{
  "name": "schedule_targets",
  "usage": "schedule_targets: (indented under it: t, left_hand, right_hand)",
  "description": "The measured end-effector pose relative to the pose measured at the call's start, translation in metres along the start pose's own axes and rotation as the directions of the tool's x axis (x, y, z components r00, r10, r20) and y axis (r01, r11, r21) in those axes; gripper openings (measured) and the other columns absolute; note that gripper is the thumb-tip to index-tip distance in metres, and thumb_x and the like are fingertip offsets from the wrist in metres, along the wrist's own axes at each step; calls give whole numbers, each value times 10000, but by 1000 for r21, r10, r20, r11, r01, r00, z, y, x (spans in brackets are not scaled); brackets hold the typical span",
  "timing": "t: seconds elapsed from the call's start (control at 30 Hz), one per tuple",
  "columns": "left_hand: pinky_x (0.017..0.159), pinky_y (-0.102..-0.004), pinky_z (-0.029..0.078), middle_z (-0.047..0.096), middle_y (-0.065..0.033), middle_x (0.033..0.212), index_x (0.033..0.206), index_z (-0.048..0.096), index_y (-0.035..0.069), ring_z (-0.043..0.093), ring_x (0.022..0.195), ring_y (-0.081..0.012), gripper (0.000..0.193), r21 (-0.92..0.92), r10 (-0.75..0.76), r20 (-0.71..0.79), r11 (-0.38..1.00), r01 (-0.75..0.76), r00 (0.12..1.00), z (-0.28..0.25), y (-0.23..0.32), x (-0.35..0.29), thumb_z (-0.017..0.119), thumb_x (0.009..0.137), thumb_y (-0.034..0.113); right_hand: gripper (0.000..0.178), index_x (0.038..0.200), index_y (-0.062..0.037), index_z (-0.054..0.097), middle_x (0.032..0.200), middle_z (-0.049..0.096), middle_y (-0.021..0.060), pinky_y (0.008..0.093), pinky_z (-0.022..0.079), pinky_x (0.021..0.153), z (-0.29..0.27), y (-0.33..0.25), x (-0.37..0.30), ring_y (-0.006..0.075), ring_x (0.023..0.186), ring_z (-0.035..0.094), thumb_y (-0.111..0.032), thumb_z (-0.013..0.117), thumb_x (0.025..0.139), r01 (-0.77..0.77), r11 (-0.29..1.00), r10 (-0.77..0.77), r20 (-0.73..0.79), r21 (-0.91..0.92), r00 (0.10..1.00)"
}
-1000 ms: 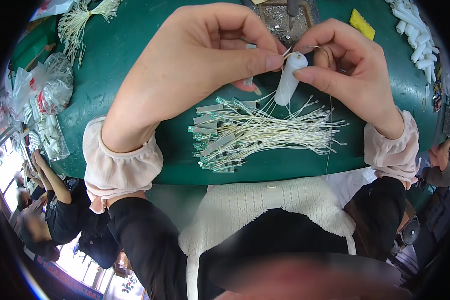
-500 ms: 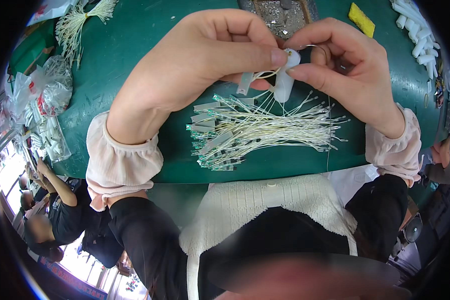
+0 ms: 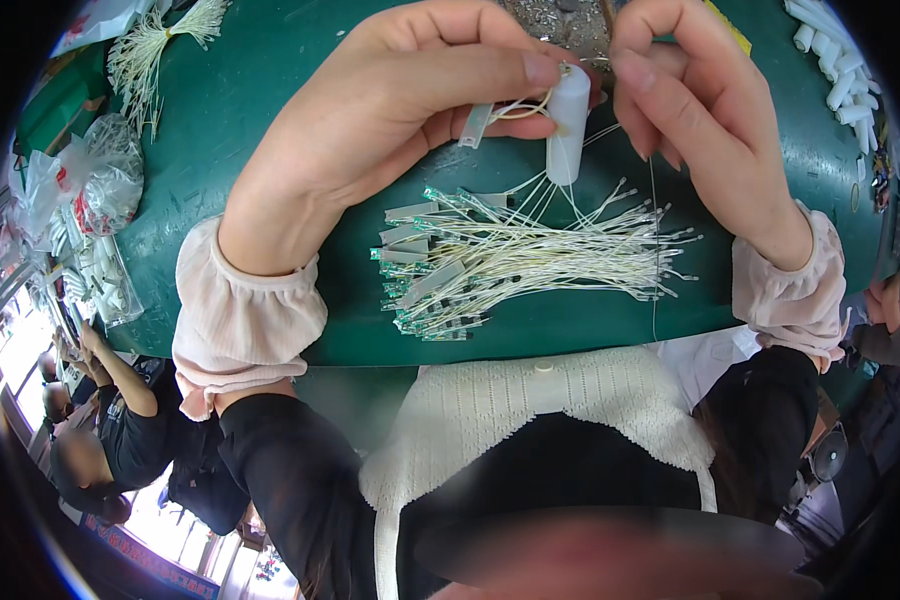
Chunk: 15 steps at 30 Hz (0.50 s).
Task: Inserting thin wires into small plastic housings at a factory assembly station.
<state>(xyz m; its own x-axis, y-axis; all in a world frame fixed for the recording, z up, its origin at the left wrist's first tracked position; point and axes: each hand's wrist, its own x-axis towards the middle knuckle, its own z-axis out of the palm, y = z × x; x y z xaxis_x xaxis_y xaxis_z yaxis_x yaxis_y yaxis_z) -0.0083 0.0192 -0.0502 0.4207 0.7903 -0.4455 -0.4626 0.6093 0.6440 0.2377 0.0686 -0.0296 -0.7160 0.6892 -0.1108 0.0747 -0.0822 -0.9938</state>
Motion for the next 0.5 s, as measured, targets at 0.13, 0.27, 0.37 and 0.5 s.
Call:
schedule_targets:
  t: [0.13,0.27,0.37,0.5]
  left_hand:
    - [892,-324,605,705,-169,1195,1050,663,-49,714,965,-206,81,-11,48,22,999,-48,999,5,2,0,634,994,2]
    - [897,-316,607,713,-153,1157,1045,661,-42,713,974,-198,82,-19,71,13,997,-71,997,1,2,3,636,999,20]
    - [893,-310,605,718,-141,1130,1037,660,-35,711,960,-187,80,-32,95,34,995,-94,995,0,3,4,640,1000,33]
    - [881,-301,600,716,-115,1084,1022,658,-20,693,906,-152,73,16,85,28,996,-86,996,6,7,4,644,1003,49]
  right_hand:
    - [105,1087,-3,467,746,571,20,185,396,539,0,-1,2,46,604,521,-63,550,1061,28,999,-27,17,-19,999]
    - [104,1080,0,473,759,586,22,181,401,543,0,0,3,42,609,528,-63,554,1060,28,998,-27,5,-49,1000]
    - [103,1080,2,474,768,594,20,179,404,545,-1,5,6,40,610,531,-61,553,1061,67,997,-67,1,-47,998]
    - [105,1082,6,472,770,594,16,178,404,546,1,4,6,39,611,532,-63,549,1064,84,996,-85,-31,-16,996]
